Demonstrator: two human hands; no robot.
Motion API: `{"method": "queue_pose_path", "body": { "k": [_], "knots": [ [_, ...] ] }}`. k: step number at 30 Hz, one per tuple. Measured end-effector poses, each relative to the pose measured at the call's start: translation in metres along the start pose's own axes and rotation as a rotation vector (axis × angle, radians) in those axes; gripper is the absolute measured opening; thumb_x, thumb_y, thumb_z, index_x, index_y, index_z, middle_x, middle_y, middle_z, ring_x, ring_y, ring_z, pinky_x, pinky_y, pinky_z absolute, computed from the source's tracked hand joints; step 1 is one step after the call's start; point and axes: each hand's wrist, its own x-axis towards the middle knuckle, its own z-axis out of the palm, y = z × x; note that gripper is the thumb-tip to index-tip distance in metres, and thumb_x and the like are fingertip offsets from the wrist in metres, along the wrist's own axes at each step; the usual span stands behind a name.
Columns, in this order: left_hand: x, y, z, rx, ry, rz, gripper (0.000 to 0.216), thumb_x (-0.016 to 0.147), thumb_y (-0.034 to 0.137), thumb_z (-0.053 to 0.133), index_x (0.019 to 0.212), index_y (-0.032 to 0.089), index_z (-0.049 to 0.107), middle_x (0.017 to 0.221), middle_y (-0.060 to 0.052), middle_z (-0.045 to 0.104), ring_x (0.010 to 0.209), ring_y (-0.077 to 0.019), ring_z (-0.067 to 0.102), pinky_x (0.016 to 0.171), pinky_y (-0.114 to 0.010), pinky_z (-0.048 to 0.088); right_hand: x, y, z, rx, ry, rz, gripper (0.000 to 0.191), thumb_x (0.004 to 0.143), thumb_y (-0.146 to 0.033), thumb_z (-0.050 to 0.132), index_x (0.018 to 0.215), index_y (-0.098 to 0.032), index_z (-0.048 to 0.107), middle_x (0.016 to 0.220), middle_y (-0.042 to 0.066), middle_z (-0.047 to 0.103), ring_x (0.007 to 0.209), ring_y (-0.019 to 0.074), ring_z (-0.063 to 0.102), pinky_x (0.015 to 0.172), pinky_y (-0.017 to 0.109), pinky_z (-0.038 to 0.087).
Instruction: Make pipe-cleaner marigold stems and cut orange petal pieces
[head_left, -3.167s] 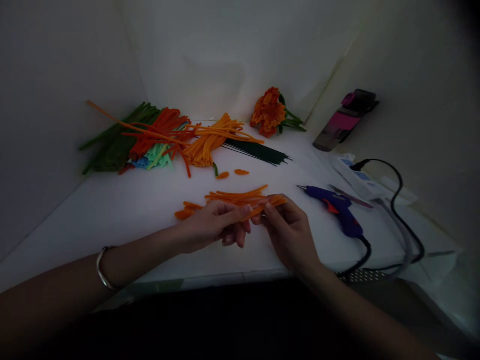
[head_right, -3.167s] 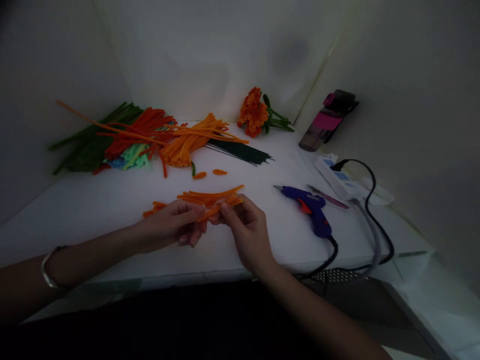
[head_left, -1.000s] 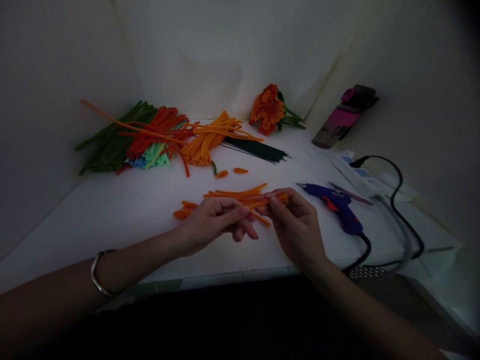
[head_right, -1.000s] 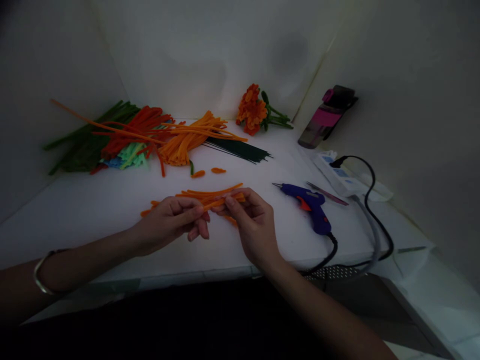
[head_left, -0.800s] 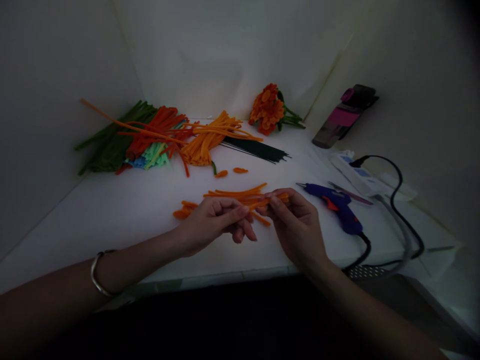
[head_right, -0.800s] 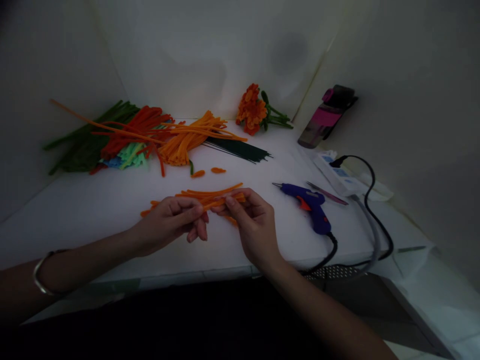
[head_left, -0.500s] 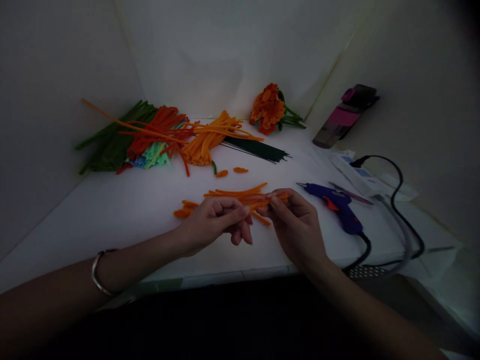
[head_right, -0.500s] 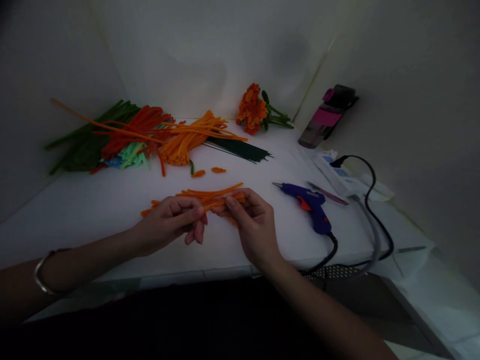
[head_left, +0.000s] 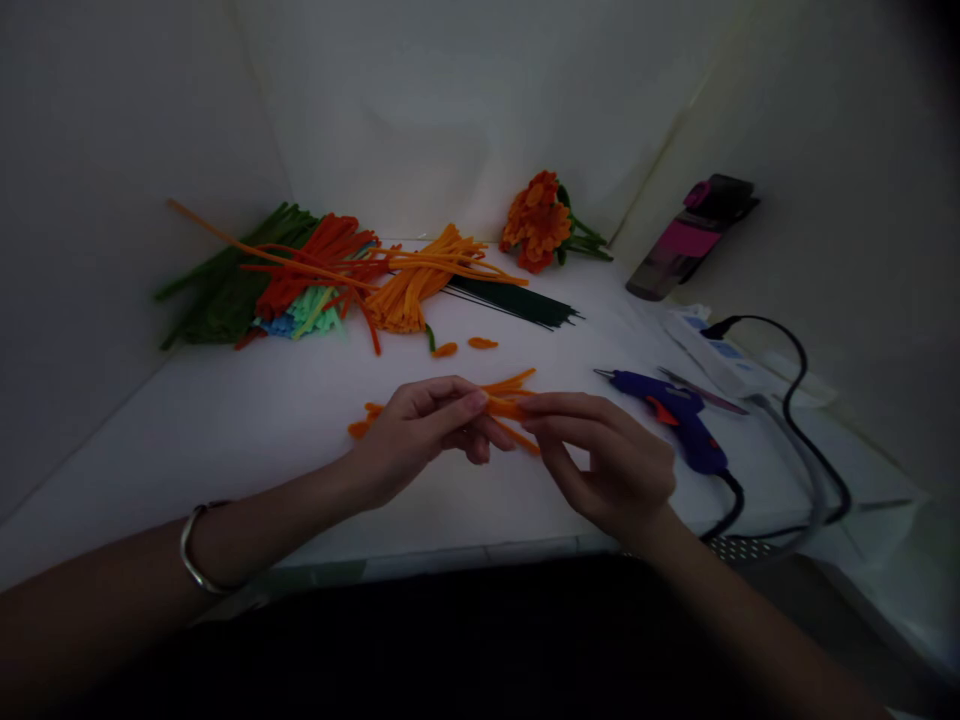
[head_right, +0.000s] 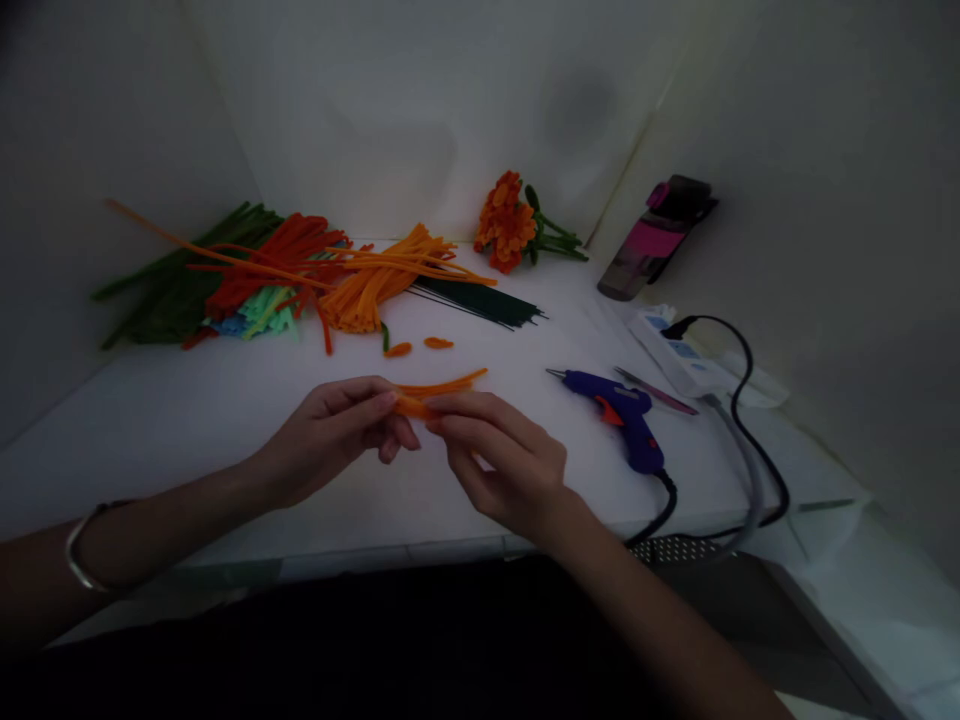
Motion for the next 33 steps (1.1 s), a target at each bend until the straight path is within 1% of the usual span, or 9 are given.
{"method": "queue_pose_path", "body": {
  "k": [6, 10, 14, 17, 20, 23, 25, 28, 33],
  "knots": [
    [-0.001, 0.002, 0.002, 0.202, 0.101, 0.042, 0.014, 0.084, 0.025, 0.057, 0.077, 0.012, 0.058, 0.068, -0.003, 0.068, 0.053, -0.0076, 0.057, 0.056, -0.020, 0.047, -0.007, 0.005, 0.009, -0.191, -0.095, -0.068, 0.038, 0.075, -0.005, 0.060, 0.108, -0.024, 0.058, 0.101, 0.009, 0.064, 0.090, 0.0198, 0.061, 0.074, 0.035, 0.053],
    [-0.001, 0.001, 0.003, 0.289, 0.125, 0.047, 0.013, 0.081, 0.025, 0.060, 0.080, 0.012, 0.058, 0.070, -0.003, 0.068, 0.055, -0.0080, 0.057, 0.058, -0.020, 0.047, -0.015, 0.006, 0.015, -0.273, -0.077, -0.087, 0.042, 0.077, -0.005, 0.057, 0.114, -0.025, 0.053, 0.104, 0.009, 0.063, 0.094, 0.0201, 0.059, 0.076, 0.036, 0.052],
    [-0.001, -0.001, 0.003, 0.357, 0.119, 0.041, 0.009, 0.079, 0.021, 0.059, 0.078, 0.013, 0.056, 0.067, -0.002, 0.065, 0.056, -0.0082, 0.056, 0.057, -0.020, 0.046, -0.012, -0.002, 0.017, -0.350, -0.091, -0.063, 0.028, 0.077, -0.007, 0.055, 0.101, -0.021, 0.054, 0.090, 0.008, 0.065, 0.082, 0.0190, 0.061, 0.070, 0.033, 0.052],
    [0.000, -0.001, 0.003, 0.392, 0.113, 0.019, 0.005, 0.077, 0.016, 0.058, 0.079, 0.013, 0.055, 0.065, 0.000, 0.064, 0.054, -0.0074, 0.054, 0.055, -0.019, 0.044, -0.005, -0.009, 0.015, -0.326, -0.151, 0.035, 0.013, 0.079, -0.011, 0.052, 0.091, -0.018, 0.054, 0.080, 0.006, 0.064, 0.072, 0.0171, 0.061, 0.063, 0.029, 0.051],
    [0.000, 0.000, 0.003, 0.423, 0.118, 0.028, 0.003, 0.075, 0.012, 0.056, 0.078, 0.013, 0.055, 0.062, 0.001, 0.062, 0.053, -0.0071, 0.052, 0.054, -0.019, 0.043, -0.001, -0.012, 0.011, -0.256, -0.203, 0.117, 0.006, 0.082, -0.016, 0.052, 0.088, -0.017, 0.054, 0.076, 0.004, 0.063, 0.066, 0.0140, 0.060, 0.059, 0.025, 0.049],
    [0.000, 0.000, 0.002, 0.428, 0.131, 0.041, 0.002, 0.075, 0.012, 0.054, 0.076, 0.013, 0.055, 0.058, 0.002, 0.061, 0.052, -0.0074, 0.050, 0.053, -0.020, 0.041, -0.002, -0.013, 0.008, -0.222, -0.222, 0.140, 0.006, 0.083, -0.018, 0.054, 0.089, -0.017, 0.055, 0.075, 0.002, 0.065, 0.063, 0.0113, 0.060, 0.058, 0.021, 0.048],
    [0.001, 0.000, 0.001, 0.426, 0.141, 0.039, 0.004, 0.075, 0.012, 0.052, 0.075, 0.013, 0.055, 0.055, 0.002, 0.059, 0.050, -0.0074, 0.048, 0.052, -0.020, 0.039, -0.003, -0.012, 0.008, -0.249, -0.206, 0.109, 0.006, 0.084, -0.018, 0.055, 0.090, -0.017, 0.055, 0.078, 0.002, 0.066, 0.063, 0.0111, 0.061, 0.059, 0.021, 0.048],
    [0.001, -0.001, 0.000, 0.422, 0.124, 0.062, 0.007, 0.075, 0.011, 0.050, 0.075, 0.014, 0.056, 0.054, 0.003, 0.059, 0.049, -0.0073, 0.047, 0.051, -0.020, 0.039, -0.004, -0.012, 0.008, -0.270, -0.240, 0.087, 0.008, 0.086, -0.017, 0.051, 0.091, -0.018, 0.057, 0.081, 0.003, 0.067, 0.066, 0.0113, 0.061, 0.061, 0.022, 0.048],
    [0.000, -0.002, 0.000, 0.434, 0.061, 0.104, 0.010, 0.074, 0.008, 0.049, 0.074, 0.015, 0.056, 0.057, 0.003, 0.058, 0.053, -0.0073, 0.050, 0.052, -0.019, 0.040, -0.003, -0.012, 0.006, -0.160, -0.313, 0.196, 0.009, 0.087, -0.019, 0.048, 0.092, -0.018, 0.056, 0.079, 0.002, 0.066, 0.066, 0.0114, 0.061, 0.060, 0.021, 0.048]
  ]
}}
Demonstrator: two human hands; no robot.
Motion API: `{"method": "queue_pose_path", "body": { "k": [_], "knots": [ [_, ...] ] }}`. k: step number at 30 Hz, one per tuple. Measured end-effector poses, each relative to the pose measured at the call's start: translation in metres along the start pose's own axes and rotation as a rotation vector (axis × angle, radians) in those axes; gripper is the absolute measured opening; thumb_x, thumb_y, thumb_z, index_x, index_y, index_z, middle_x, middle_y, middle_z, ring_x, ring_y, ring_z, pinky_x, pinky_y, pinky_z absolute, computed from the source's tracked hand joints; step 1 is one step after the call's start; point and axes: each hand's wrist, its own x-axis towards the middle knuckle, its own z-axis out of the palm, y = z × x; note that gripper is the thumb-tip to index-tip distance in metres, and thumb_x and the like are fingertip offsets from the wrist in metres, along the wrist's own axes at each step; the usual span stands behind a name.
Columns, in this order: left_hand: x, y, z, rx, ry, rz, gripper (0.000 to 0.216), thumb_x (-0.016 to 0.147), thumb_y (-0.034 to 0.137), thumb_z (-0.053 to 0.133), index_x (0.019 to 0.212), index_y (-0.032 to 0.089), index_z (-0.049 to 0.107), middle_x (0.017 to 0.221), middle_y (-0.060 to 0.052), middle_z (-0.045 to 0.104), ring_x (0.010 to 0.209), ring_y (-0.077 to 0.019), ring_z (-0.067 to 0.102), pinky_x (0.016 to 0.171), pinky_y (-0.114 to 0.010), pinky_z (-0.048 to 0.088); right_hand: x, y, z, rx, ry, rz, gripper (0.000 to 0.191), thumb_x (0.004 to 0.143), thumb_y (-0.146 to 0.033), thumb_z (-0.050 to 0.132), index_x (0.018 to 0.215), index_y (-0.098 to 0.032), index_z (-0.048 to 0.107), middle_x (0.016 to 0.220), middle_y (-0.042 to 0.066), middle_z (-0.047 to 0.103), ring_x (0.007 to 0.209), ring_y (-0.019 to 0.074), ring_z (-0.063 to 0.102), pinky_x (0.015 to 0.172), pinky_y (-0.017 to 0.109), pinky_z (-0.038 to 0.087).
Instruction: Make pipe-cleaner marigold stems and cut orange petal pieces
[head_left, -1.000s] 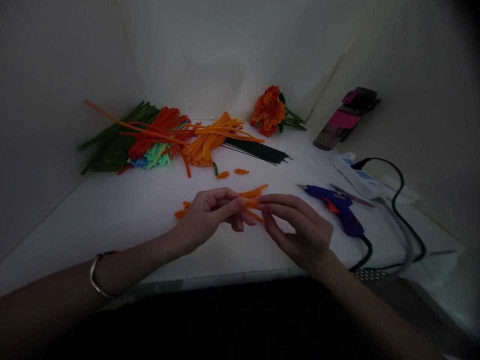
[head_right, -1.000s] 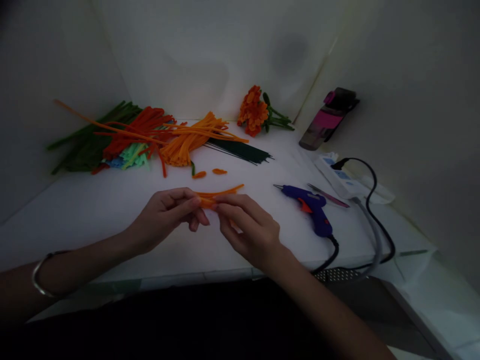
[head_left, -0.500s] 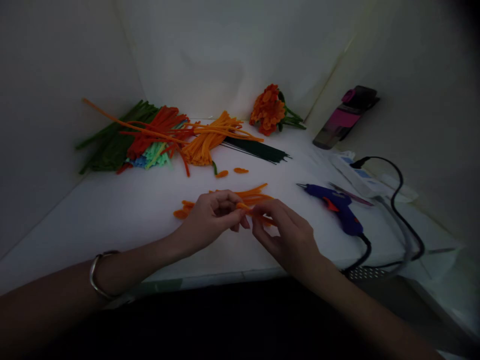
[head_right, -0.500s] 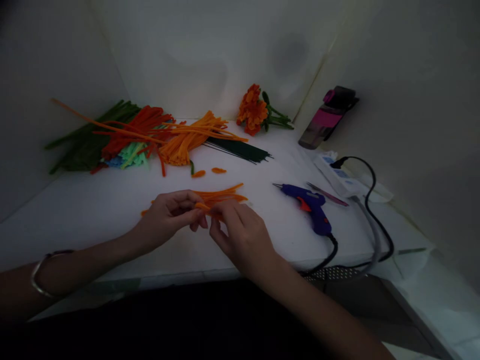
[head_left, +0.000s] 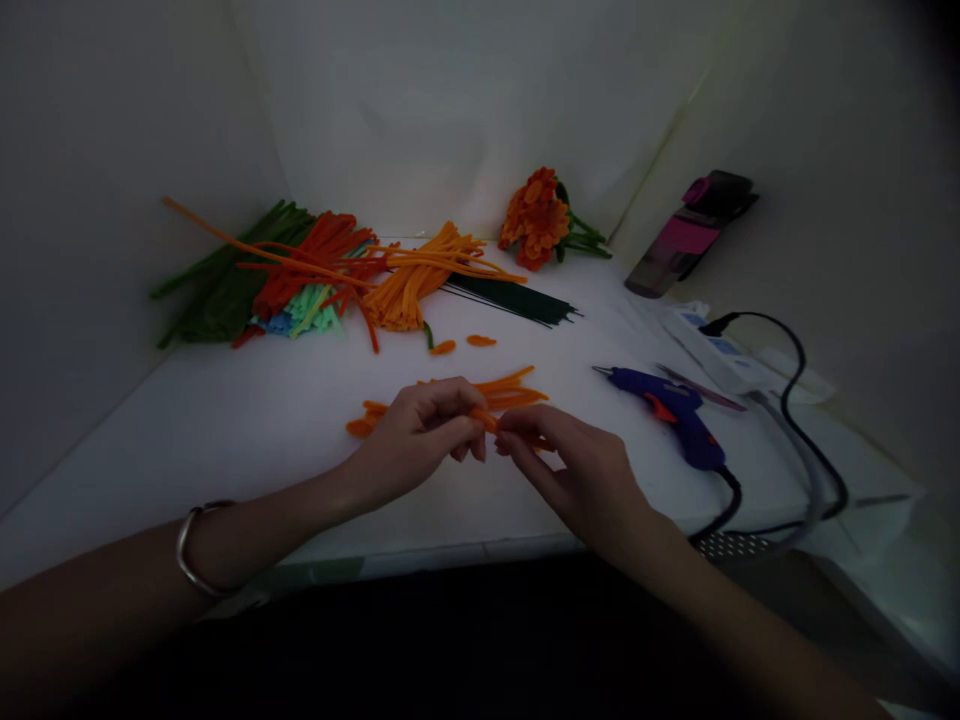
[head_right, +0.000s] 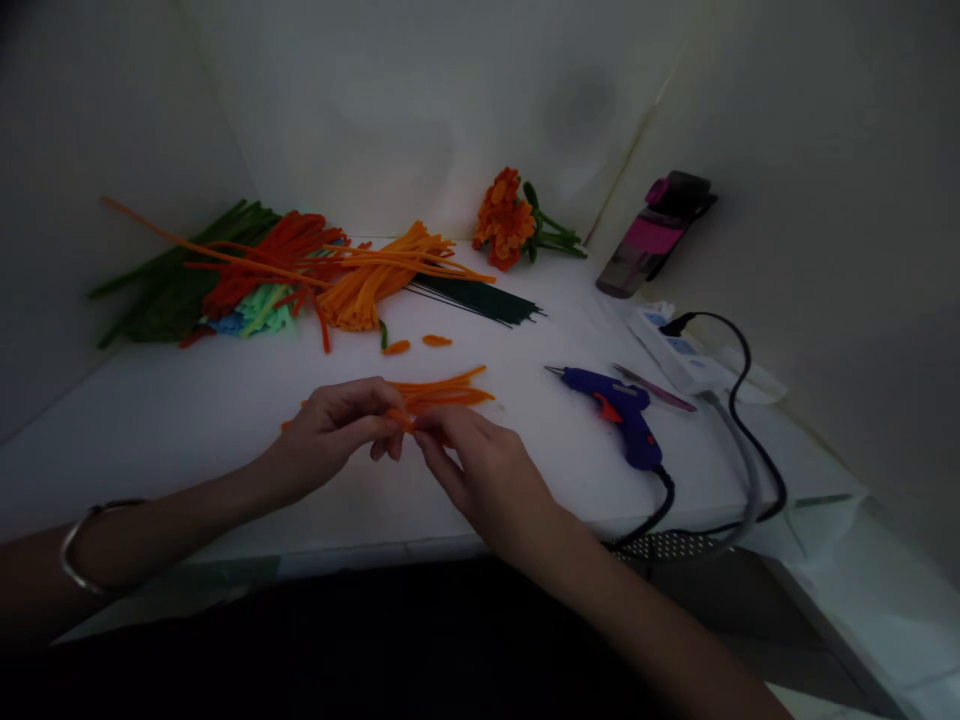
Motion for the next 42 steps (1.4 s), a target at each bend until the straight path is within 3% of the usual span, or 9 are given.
{"method": "queue_pose_path", "body": {
  "k": [4, 15, 18, 22, 27, 36, 42],
  "knots": [
    [0.000, 0.001, 0.000, 0.016, -0.032, -0.022, 0.010, 0.073, 0.008, 0.047, 0.073, 0.015, 0.055, 0.055, 0.004, 0.057, 0.051, -0.0073, 0.048, 0.051, -0.019, 0.039, 0.001, 0.001, -0.001, -0.006, -0.066, -0.017, 0.012, 0.090, -0.020, 0.043, 0.091, -0.016, 0.055, 0.080, 0.005, 0.065, 0.067, 0.0126, 0.060, 0.060, 0.023, 0.047],
    [0.005, -0.002, -0.004, -0.225, -0.147, -0.219, 0.010, 0.070, 0.010, 0.049, 0.070, 0.014, 0.058, 0.047, 0.003, 0.057, 0.041, -0.0050, 0.042, 0.042, -0.017, 0.030, 0.009, 0.012, -0.005, -0.219, -0.044, -0.336, 0.012, 0.090, -0.016, 0.044, 0.085, -0.013, 0.055, 0.071, 0.005, 0.063, 0.062, 0.0139, 0.056, 0.056, 0.026, 0.045],
    [0.004, -0.004, -0.005, -0.364, -0.151, -0.275, 0.007, 0.072, 0.010, 0.051, 0.070, 0.015, 0.057, 0.046, 0.003, 0.056, 0.040, -0.0044, 0.041, 0.039, -0.016, 0.025, 0.009, 0.015, -0.005, -0.230, 0.056, -0.400, 0.007, 0.085, -0.012, 0.052, 0.090, -0.013, 0.056, 0.080, 0.007, 0.065, 0.075, 0.0168, 0.059, 0.064, 0.030, 0.046],
    [0.004, -0.006, -0.005, -0.488, -0.177, -0.366, 0.008, 0.075, 0.013, 0.053, 0.068, 0.014, 0.056, 0.047, 0.003, 0.053, 0.041, -0.0044, 0.039, 0.038, -0.016, 0.021, 0.009, 0.018, -0.008, -0.286, 0.251, -0.543, 0.019, 0.076, -0.007, 0.064, 0.092, -0.016, 0.060, 0.089, 0.008, 0.067, 0.085, 0.0206, 0.060, 0.067, 0.034, 0.046],
    [0.004, -0.006, -0.006, -0.581, -0.187, -0.378, 0.007, 0.072, 0.012, 0.054, 0.065, 0.013, 0.055, 0.045, 0.003, 0.050, 0.041, -0.0046, 0.035, 0.041, -0.017, 0.022, 0.009, 0.020, -0.013, -0.403, 0.282, -0.642, 0.015, 0.077, -0.012, 0.065, 0.088, -0.021, 0.064, 0.088, 0.002, 0.070, 0.084, 0.0159, 0.062, 0.072, 0.033, 0.046],
    [0.003, -0.006, -0.005, -0.580, -0.295, -0.474, 0.013, 0.076, 0.011, 0.052, 0.064, 0.015, 0.052, 0.046, 0.003, 0.051, 0.039, -0.0051, 0.036, 0.040, -0.020, 0.018, 0.002, 0.019, -0.018, -0.409, 0.238, -0.637, 0.024, 0.076, -0.013, 0.067, 0.086, -0.036, 0.064, 0.090, -0.007, 0.070, 0.080, 0.0170, 0.062, 0.072, 0.037, 0.042],
    [0.001, -0.004, -0.005, -0.604, -0.283, -0.423, 0.012, 0.077, 0.008, 0.052, 0.068, 0.016, 0.050, 0.050, 0.003, 0.054, 0.046, -0.0051, 0.044, 0.044, -0.017, 0.025, 0.001, 0.020, -0.009, -0.343, 0.299, -0.561, 0.021, 0.077, -0.010, 0.064, 0.085, -0.030, 0.064, 0.085, -0.003, 0.070, 0.076, 0.0176, 0.061, 0.071, 0.038, 0.040]
  ]
}}
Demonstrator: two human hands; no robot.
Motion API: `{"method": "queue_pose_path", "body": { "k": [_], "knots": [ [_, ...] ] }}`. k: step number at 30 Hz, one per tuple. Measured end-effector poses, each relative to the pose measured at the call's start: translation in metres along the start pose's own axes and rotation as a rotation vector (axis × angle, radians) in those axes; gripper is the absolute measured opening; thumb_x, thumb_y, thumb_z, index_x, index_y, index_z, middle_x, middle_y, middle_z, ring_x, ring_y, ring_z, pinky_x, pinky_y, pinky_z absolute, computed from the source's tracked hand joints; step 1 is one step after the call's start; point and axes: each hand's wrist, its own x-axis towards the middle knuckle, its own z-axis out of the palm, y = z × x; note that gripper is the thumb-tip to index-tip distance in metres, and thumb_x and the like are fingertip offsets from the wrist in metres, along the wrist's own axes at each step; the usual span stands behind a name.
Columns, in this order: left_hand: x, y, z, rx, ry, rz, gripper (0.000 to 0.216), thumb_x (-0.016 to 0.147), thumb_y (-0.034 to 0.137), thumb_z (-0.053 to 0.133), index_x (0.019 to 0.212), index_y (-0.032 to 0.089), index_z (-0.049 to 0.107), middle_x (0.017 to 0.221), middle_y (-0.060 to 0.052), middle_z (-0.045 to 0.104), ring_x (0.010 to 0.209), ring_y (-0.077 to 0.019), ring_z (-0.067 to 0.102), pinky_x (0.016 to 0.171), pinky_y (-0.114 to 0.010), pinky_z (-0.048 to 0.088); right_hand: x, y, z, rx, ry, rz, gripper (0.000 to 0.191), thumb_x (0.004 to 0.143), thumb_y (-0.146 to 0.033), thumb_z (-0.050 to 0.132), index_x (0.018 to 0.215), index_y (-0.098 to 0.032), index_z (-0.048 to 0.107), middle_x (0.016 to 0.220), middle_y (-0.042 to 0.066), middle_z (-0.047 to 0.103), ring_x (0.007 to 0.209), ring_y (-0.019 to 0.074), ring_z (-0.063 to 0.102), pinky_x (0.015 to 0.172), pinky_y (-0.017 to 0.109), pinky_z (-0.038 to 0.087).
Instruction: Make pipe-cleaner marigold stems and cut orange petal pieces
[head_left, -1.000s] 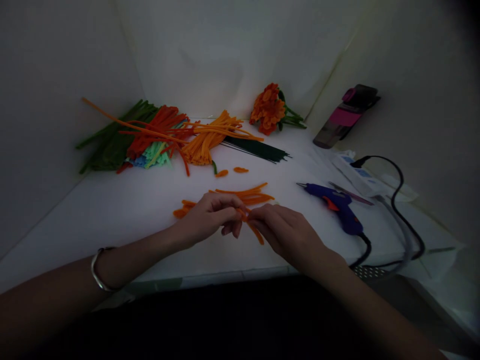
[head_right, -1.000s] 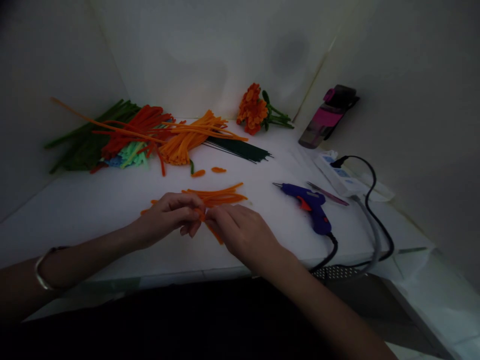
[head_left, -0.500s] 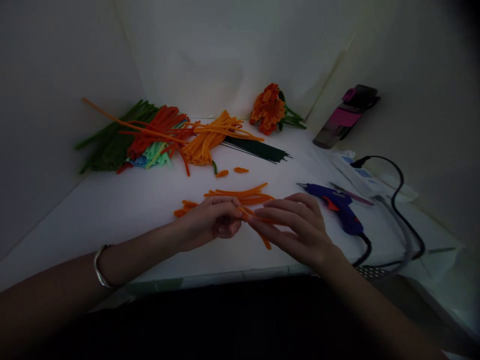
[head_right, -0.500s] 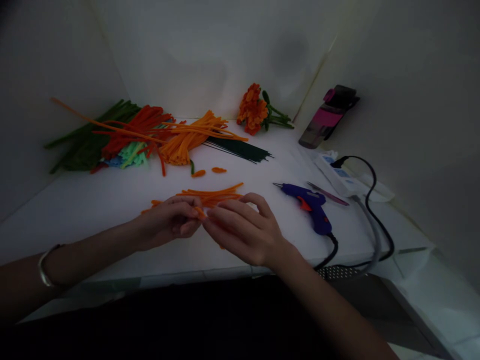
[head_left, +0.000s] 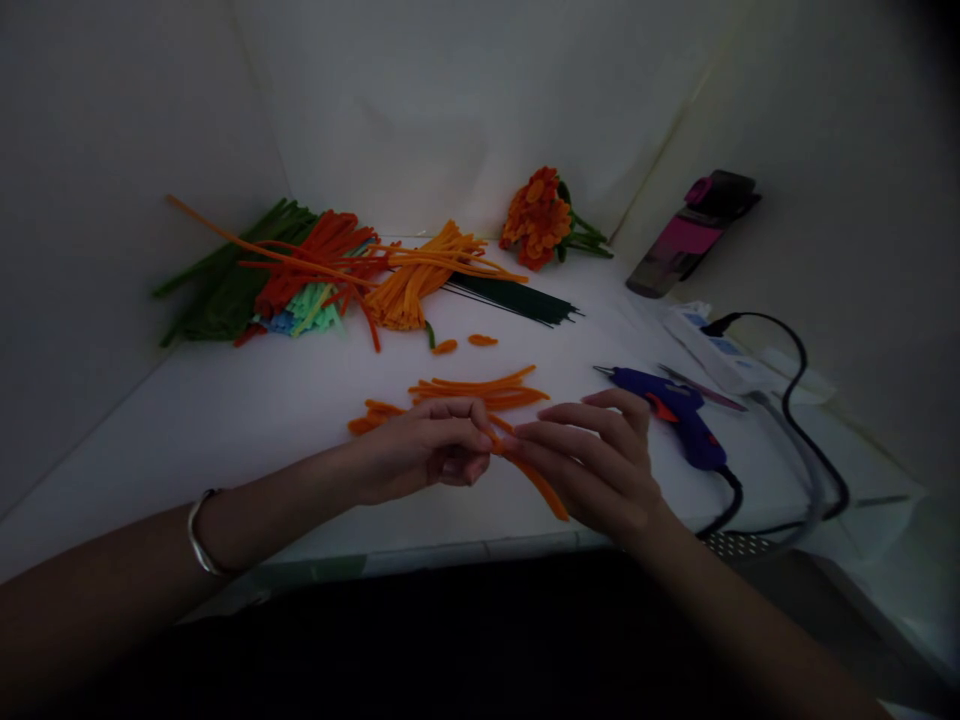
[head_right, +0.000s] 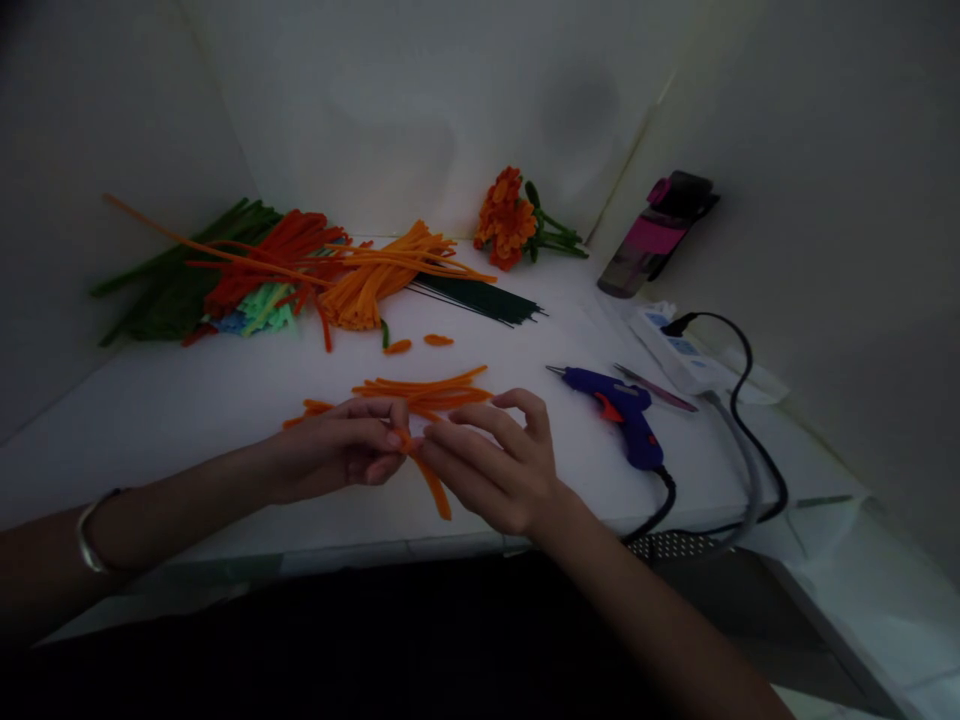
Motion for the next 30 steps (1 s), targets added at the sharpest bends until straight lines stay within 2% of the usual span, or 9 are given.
{"method": "queue_pose_path", "body": {
  "k": [4, 8, 11, 15, 18, 21, 23, 27, 30],
  "knots": [
    [0.000, 0.000, 0.002, 0.123, 0.033, 0.156, 0.011, 0.077, 0.009, 0.052, 0.069, 0.016, 0.048, 0.049, 0.005, 0.054, 0.045, -0.0043, 0.042, 0.044, -0.016, 0.026, 0.002, -0.008, 0.005, 0.064, 0.007, 0.161, 0.017, 0.074, -0.011, 0.065, 0.086, -0.022, 0.061, 0.078, 0.002, 0.067, 0.071, 0.0192, 0.060, 0.067, 0.038, 0.039],
    [-0.003, 0.001, 0.006, 0.410, 0.079, 0.325, 0.010, 0.077, 0.011, 0.052, 0.070, 0.016, 0.047, 0.049, 0.005, 0.054, 0.045, -0.0049, 0.043, 0.046, -0.017, 0.030, 0.009, -0.019, 0.002, 0.319, -0.020, 0.471, 0.008, 0.076, -0.014, 0.063, 0.080, -0.021, 0.060, 0.075, 0.003, 0.061, 0.071, 0.0179, 0.056, 0.067, 0.036, 0.041],
    [-0.008, 0.002, 0.009, 0.753, 0.139, 0.435, 0.007, 0.076, 0.011, 0.052, 0.072, 0.016, 0.051, 0.054, 0.004, 0.053, 0.049, -0.0072, 0.048, 0.049, -0.019, 0.036, 0.014, -0.023, 0.000, 0.592, -0.071, 0.744, 0.006, 0.077, -0.017, 0.062, 0.073, -0.020, 0.061, 0.074, 0.002, 0.057, 0.070, 0.0164, 0.054, 0.065, 0.032, 0.043],
    [-0.014, 0.002, 0.009, 1.246, 0.196, 0.711, 0.010, 0.072, 0.007, 0.052, 0.069, 0.016, 0.055, 0.056, 0.005, 0.047, 0.050, -0.0068, 0.041, 0.051, -0.020, 0.036, 0.014, -0.022, 0.004, 1.042, -0.162, 1.036, 0.010, 0.076, -0.019, 0.063, 0.066, -0.020, 0.062, 0.065, -0.001, 0.053, 0.063, 0.0130, 0.051, 0.058, 0.027, 0.043],
    [-0.011, 0.002, 0.008, 1.134, 0.249, 0.662, 0.007, 0.077, 0.010, 0.051, 0.075, 0.016, 0.054, 0.061, 0.003, 0.051, 0.055, -0.0077, 0.046, 0.054, -0.020, 0.039, 0.013, -0.022, 0.009, 1.142, -0.107, 1.137, 0.010, 0.075, -0.022, 0.065, 0.065, -0.020, 0.063, 0.064, -0.002, 0.053, 0.063, 0.0129, 0.052, 0.058, 0.026, 0.043],
    [-0.006, 0.002, 0.008, 0.785, 0.248, 0.497, 0.005, 0.083, 0.019, 0.050, 0.082, 0.015, 0.053, 0.068, 0.001, 0.058, 0.062, -0.0090, 0.054, 0.057, -0.020, 0.042, 0.014, -0.024, 0.010, 0.942, -0.033, 1.116, 0.009, 0.075, -0.025, 0.065, 0.067, -0.020, 0.064, 0.068, 0.000, 0.055, 0.066, 0.0138, 0.053, 0.059, 0.027, 0.043],
    [-0.004, 0.002, 0.009, 0.673, 0.251, 0.467, 0.007, 0.083, 0.022, 0.052, 0.083, 0.015, 0.054, 0.068, 0.000, 0.058, 0.063, -0.0087, 0.055, 0.057, -0.019, 0.042, 0.015, -0.025, 0.009, 0.840, -0.054, 1.065, 0.011, 0.076, -0.025, 0.064, 0.067, -0.019, 0.064, 0.068, 0.000, 0.056, 0.067, 0.0145, 0.054, 0.061, 0.029, 0.044],
    [-0.004, 0.003, 0.011, 0.659, 0.308, 0.459, 0.007, 0.082, 0.019, 0.055, 0.077, 0.014, 0.054, 0.063, 0.002, 0.057, 0.058, -0.0072, 0.052, 0.054, -0.018, 0.040, 0.014, -0.023, 0.011, 0.811, -0.036, 1.033, 0.003, 0.075, -0.023, 0.066, 0.073, -0.021, 0.065, 0.075, 0.001, 0.062, 0.072, 0.0155, 0.057, 0.067, 0.031, 0.047],
    [-0.006, 0.003, 0.012, 0.689, 0.313, 0.419, 0.008, 0.083, 0.018, 0.053, 0.076, 0.013, 0.054, 0.060, 0.002, 0.058, 0.055, -0.0069, 0.049, 0.053, -0.018, 0.038, 0.009, -0.019, 0.017, 0.973, 0.157, 1.179, 0.011, 0.072, -0.023, 0.068, 0.083, -0.022, 0.064, 0.077, 0.001, 0.065, 0.070, 0.0139, 0.060, 0.064, 0.028, 0.049]
  ]
}}
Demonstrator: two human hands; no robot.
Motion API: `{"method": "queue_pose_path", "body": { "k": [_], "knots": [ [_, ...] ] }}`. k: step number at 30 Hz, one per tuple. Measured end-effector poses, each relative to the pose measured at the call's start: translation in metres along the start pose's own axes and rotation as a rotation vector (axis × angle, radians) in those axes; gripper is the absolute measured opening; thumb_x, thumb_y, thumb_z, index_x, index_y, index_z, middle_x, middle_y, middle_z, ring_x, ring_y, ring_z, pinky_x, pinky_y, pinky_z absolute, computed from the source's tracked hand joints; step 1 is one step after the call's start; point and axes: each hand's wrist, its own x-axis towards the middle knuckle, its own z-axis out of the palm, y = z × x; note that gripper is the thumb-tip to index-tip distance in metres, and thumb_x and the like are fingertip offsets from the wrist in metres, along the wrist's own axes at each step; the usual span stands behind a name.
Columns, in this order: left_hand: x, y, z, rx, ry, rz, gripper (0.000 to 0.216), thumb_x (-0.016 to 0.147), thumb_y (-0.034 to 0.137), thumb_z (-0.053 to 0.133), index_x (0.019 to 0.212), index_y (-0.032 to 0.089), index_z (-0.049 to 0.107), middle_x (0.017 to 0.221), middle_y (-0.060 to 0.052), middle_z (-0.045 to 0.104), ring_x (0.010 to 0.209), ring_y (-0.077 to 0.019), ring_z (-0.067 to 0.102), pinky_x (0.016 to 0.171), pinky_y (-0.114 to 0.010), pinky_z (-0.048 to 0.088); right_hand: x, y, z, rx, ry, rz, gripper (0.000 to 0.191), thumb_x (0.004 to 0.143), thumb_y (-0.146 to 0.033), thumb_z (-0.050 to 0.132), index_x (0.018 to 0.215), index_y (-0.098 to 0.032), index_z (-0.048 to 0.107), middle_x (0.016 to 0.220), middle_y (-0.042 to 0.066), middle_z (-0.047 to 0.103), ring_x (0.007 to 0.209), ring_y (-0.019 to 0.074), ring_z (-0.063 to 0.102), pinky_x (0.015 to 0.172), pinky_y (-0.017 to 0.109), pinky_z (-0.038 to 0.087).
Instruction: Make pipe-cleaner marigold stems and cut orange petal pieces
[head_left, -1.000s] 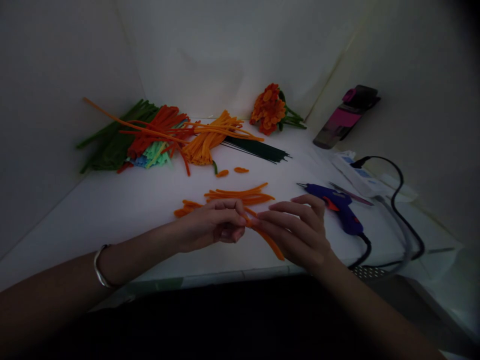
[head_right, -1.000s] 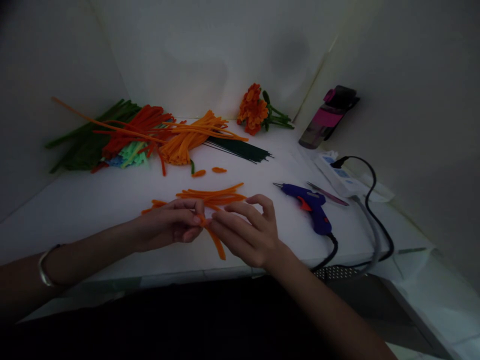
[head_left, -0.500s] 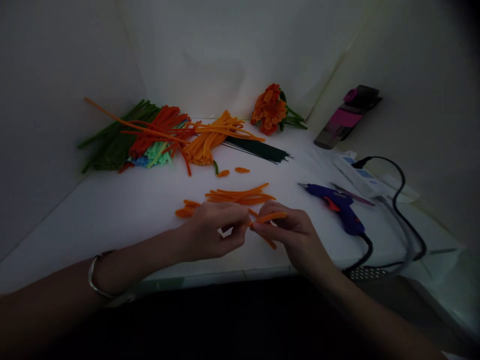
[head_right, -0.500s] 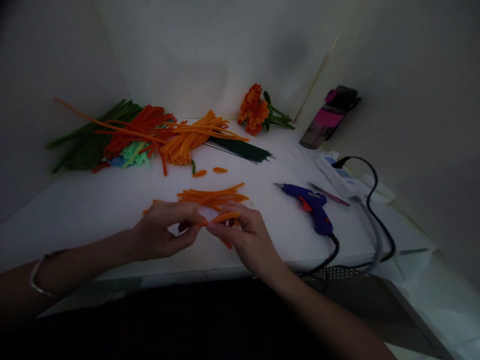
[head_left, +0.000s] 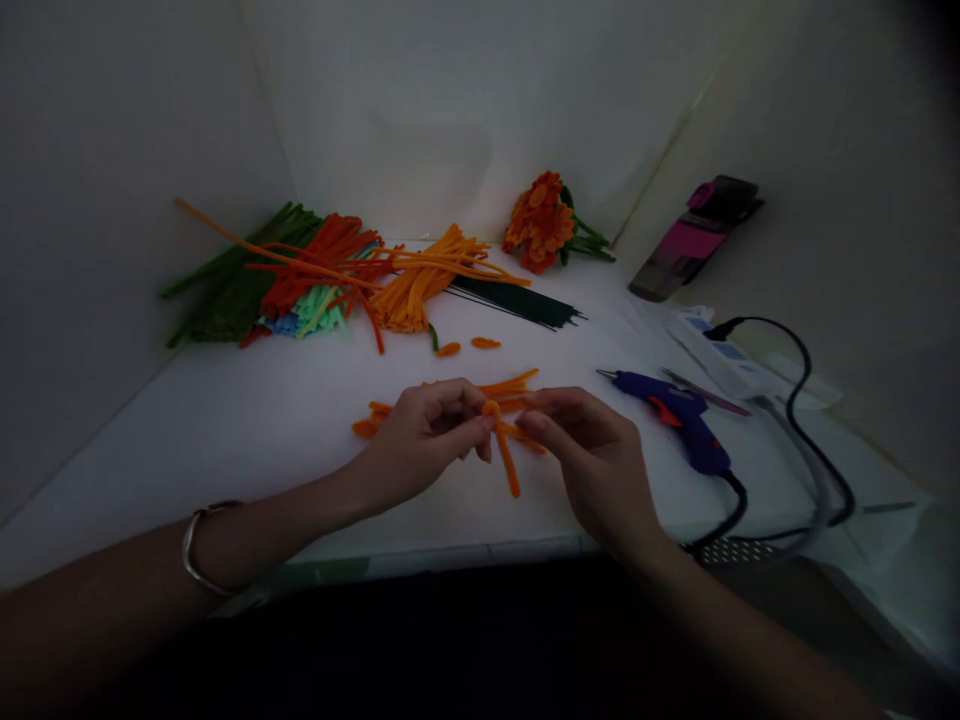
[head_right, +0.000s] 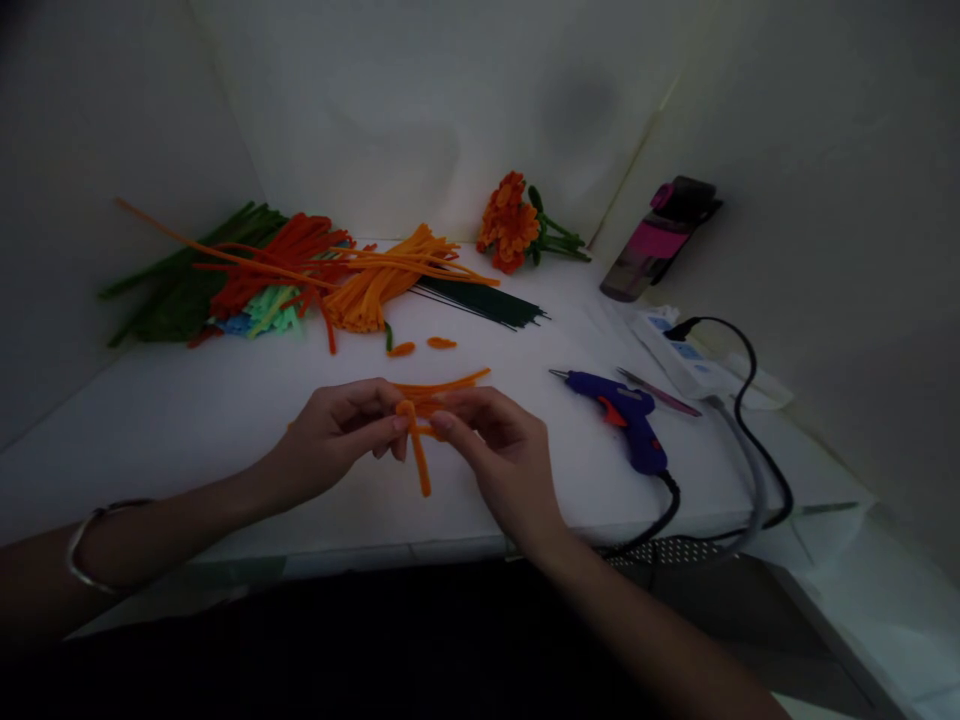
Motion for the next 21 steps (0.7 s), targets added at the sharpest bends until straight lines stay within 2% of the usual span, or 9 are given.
{"method": "queue_pose_path", "body": {
  "k": [2, 5, 8, 11, 13, 15, 18, 21],
  "knots": [
    [-0.0008, 0.0015, 0.0002, 0.002, -0.010, 0.001, 0.007, 0.083, 0.017, 0.052, 0.077, 0.013, 0.055, 0.061, 0.001, 0.059, 0.055, -0.0071, 0.049, 0.053, -0.019, 0.038, 0.0026, 0.0048, -0.0001, 0.167, 0.062, 0.090, 0.015, 0.069, -0.024, 0.069, 0.082, -0.022, 0.062, 0.068, -0.001, 0.064, 0.062, 0.0128, 0.061, 0.055, 0.024, 0.050],
    [-0.0007, 0.0027, -0.0001, -0.012, 0.004, 0.017, 0.008, 0.084, 0.018, 0.052, 0.078, 0.013, 0.056, 0.062, 0.001, 0.059, 0.057, -0.0076, 0.050, 0.054, -0.019, 0.039, 0.0045, 0.0065, 0.0008, 0.289, 0.029, 0.177, 0.013, 0.075, -0.033, 0.062, 0.079, -0.021, 0.059, 0.067, 0.001, 0.064, 0.061, 0.0138, 0.062, 0.049, 0.023, 0.050],
    [0.0010, 0.0019, -0.0015, -0.037, 0.039, 0.020, 0.009, 0.084, 0.020, 0.052, 0.079, 0.013, 0.055, 0.061, 0.001, 0.058, 0.055, -0.0076, 0.048, 0.054, -0.019, 0.039, 0.0039, 0.0040, 0.0014, 0.305, -0.060, 0.155, 0.013, 0.081, -0.033, 0.054, 0.085, -0.023, 0.060, 0.083, 0.004, 0.067, 0.076, 0.0160, 0.064, 0.059, 0.027, 0.055],
    [0.0024, 0.0005, -0.0024, -0.059, 0.067, 0.019, 0.009, 0.084, 0.020, 0.053, 0.079, 0.013, 0.055, 0.060, 0.002, 0.058, 0.053, -0.0070, 0.046, 0.053, -0.019, 0.038, 0.0024, 0.0032, 0.0014, 0.231, -0.123, 0.027, 0.015, 0.072, -0.019, 0.063, 0.086, -0.026, 0.061, 0.094, 0.002, 0.065, 0.092, 0.0177, 0.062, 0.077, 0.034, 0.054],
    [0.0021, 0.0005, -0.0021, -0.063, 0.060, 0.017, 0.009, 0.084, 0.020, 0.053, 0.078, 0.013, 0.055, 0.060, 0.002, 0.058, 0.054, -0.0069, 0.047, 0.053, -0.019, 0.038, 0.0016, 0.0042, 0.0018, 0.203, -0.106, -0.047, 0.017, 0.070, -0.015, 0.065, 0.082, -0.027, 0.062, 0.091, 0.000, 0.065, 0.091, 0.0170, 0.062, 0.079, 0.035, 0.053],
    [0.0006, 0.0015, -0.0011, -0.040, 0.036, 0.023, 0.010, 0.084, 0.020, 0.053, 0.076, 0.013, 0.055, 0.060, 0.001, 0.058, 0.054, -0.0071, 0.047, 0.053, -0.019, 0.038, 0.0008, 0.0050, 0.0028, 0.222, -0.056, -0.052, 0.014, 0.071, -0.015, 0.064, 0.079, -0.027, 0.062, 0.087, -0.001, 0.065, 0.083, 0.0149, 0.063, 0.070, 0.030, 0.055],
    [-0.0031, 0.0038, 0.0008, 0.061, 0.009, 0.070, 0.013, 0.085, 0.020, 0.053, 0.074, 0.014, 0.057, 0.062, 0.001, 0.058, 0.055, -0.0075, 0.047, 0.053, -0.019, 0.038, -0.0014, 0.0049, 0.0055, 0.236, -0.009, 0.032, 0.007, 0.077, -0.019, 0.059, 0.078, -0.026, 0.059, 0.081, -0.002, 0.064, 0.071, 0.0123, 0.062, 0.055, 0.024, 0.052],
    [-0.0065, 0.0046, 0.0026, 0.190, 0.003, 0.162, 0.014, 0.086, 0.018, 0.050, 0.075, 0.014, 0.058, 0.065, 0.001, 0.058, 0.058, -0.0077, 0.049, 0.055, -0.019, 0.039, -0.0042, 0.0053, 0.0084, 0.198, -0.010, 0.132, 0.002, 0.081, -0.024, 0.055, 0.081, -0.025, 0.057, 0.075, -0.002, 0.063, 0.061, 0.0110, 0.060, 0.050, 0.023, 0.049]
  ]
}}
